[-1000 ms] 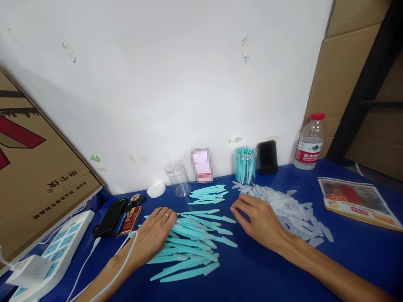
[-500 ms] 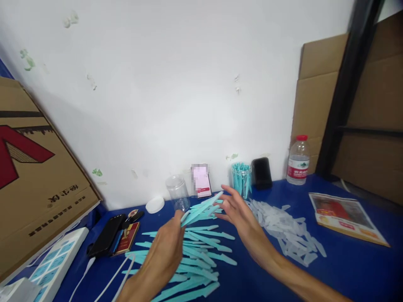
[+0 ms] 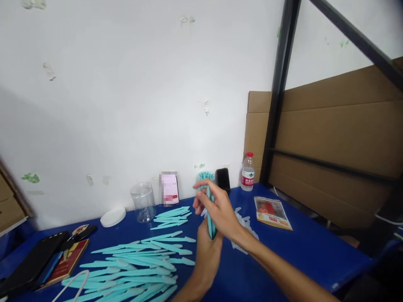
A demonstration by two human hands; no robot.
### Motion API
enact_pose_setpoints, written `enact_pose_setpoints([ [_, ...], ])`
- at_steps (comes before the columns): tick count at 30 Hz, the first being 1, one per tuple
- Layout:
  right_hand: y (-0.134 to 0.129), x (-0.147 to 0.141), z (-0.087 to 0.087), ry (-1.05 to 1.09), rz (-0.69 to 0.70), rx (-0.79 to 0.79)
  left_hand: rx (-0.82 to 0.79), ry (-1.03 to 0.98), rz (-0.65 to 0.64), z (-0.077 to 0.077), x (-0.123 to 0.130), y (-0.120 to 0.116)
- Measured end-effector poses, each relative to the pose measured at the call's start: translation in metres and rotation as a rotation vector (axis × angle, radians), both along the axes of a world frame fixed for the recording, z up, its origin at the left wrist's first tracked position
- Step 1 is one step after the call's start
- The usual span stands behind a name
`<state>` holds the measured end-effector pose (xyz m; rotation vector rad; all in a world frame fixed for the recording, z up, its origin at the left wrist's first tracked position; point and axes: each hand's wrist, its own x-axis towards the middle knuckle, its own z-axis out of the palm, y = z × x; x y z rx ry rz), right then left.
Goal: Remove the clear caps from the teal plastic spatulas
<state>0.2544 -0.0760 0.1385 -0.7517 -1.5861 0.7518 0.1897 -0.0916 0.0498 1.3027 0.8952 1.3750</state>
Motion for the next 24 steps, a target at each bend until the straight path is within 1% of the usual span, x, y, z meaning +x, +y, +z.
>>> enact_pose_setpoints([
  [2,-0.004,0.008,-0.011,-0.126,-0.027,0.007,-0.056,-0.005,-0.019,-0.012,0.007,-0.001],
  [4,-0.008,0.015,-0.021,-0.22,-0.083,0.017,-0.083,-0.025,-0.015,-0.021,0.011,-0.002],
  [7,-0.015,0.022,-0.027,-0.261,-0.222,0.062,-0.022,-0.069,0.02,-0.024,0.013,-0.005],
  [9,-0.021,0.024,-0.024,-0.297,-0.271,0.116,0.028,-0.071,0.029,-0.021,0.013,-0.007],
  [12,-0.029,0.024,-0.014,-0.398,-0.211,0.14,0.081,-0.033,0.056,-0.018,0.014,-0.01],
  [13,-0.031,0.023,-0.01,-0.41,-0.211,0.136,0.088,-0.029,0.062,-0.018,0.014,-0.011],
  [16,-0.031,0.02,-0.005,-0.403,-0.318,0.161,0.075,-0.043,0.037,-0.024,0.017,-0.013],
  [17,-0.03,0.019,-0.005,-0.444,-0.335,0.177,0.063,-0.046,0.028,-0.027,0.018,-0.014],
  [19,-0.025,0.018,-0.009,-0.607,-0.288,0.181,0.049,-0.043,0.027,-0.033,0.019,-0.015],
  [21,-0.02,0.017,-0.018,-0.769,-0.191,0.131,0.044,-0.04,0.052,-0.037,0.018,-0.016],
  [22,-0.018,0.018,-0.023,-0.812,-0.149,0.099,0.04,-0.033,0.073,-0.039,0.017,-0.017],
  [24,-0.017,0.02,-0.033,-0.812,-0.093,0.051,0.015,0.019,0.116,-0.039,0.014,-0.018],
])
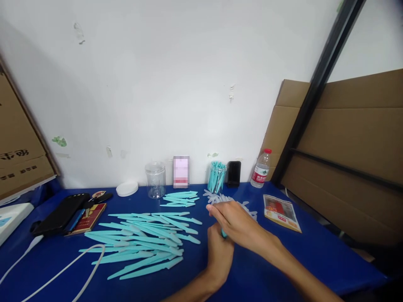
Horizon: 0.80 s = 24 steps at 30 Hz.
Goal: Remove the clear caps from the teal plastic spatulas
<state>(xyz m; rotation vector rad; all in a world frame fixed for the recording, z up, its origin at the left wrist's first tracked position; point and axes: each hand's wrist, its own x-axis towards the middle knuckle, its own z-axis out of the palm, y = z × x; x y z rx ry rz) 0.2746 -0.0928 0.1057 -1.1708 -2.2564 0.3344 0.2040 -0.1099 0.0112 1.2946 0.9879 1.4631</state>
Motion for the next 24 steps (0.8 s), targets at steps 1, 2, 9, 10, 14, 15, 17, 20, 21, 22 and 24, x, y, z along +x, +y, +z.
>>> enact_pose_setpoints([
  [1,0.0,0.002,-0.003,0.036,0.014,-0.022,-0.021,0.038,0.013,0.002,-0.002,0.0],
  [2,-0.001,0.005,-0.005,0.092,0.023,-0.038,-0.042,0.078,0.018,0.004,-0.005,-0.001],
  [9,-0.009,0.013,0.013,-0.105,-0.107,0.198,-0.032,0.057,-0.024,0.02,-0.016,0.004],
  [10,-0.009,0.011,0.014,-0.26,-0.132,0.247,-0.028,0.025,-0.018,0.018,-0.016,0.004],
  [14,-0.008,0.003,0.01,-0.542,-0.15,0.377,-0.055,-0.024,-0.024,0.004,-0.013,0.002],
  [15,-0.008,0.001,0.009,-0.549,-0.138,0.396,-0.061,-0.005,-0.031,-0.001,-0.012,0.002],
  [17,-0.008,0.001,0.006,-0.562,-0.095,0.409,-0.068,0.046,-0.024,-0.009,-0.01,0.001],
  [20,-0.005,0.005,0.001,-0.585,-0.021,0.415,-0.118,0.102,-0.047,-0.015,-0.009,0.001],
  [21,-0.003,0.007,-0.001,-0.57,-0.023,0.407,-0.148,0.114,-0.08,-0.013,-0.009,0.001],
  [22,-0.001,0.01,-0.002,-0.533,-0.04,0.389,-0.179,0.123,-0.121,-0.01,-0.01,0.001],
  [24,0.006,0.016,-0.002,-0.4,-0.098,0.316,-0.23,0.121,-0.202,0.002,-0.015,0.001],
])
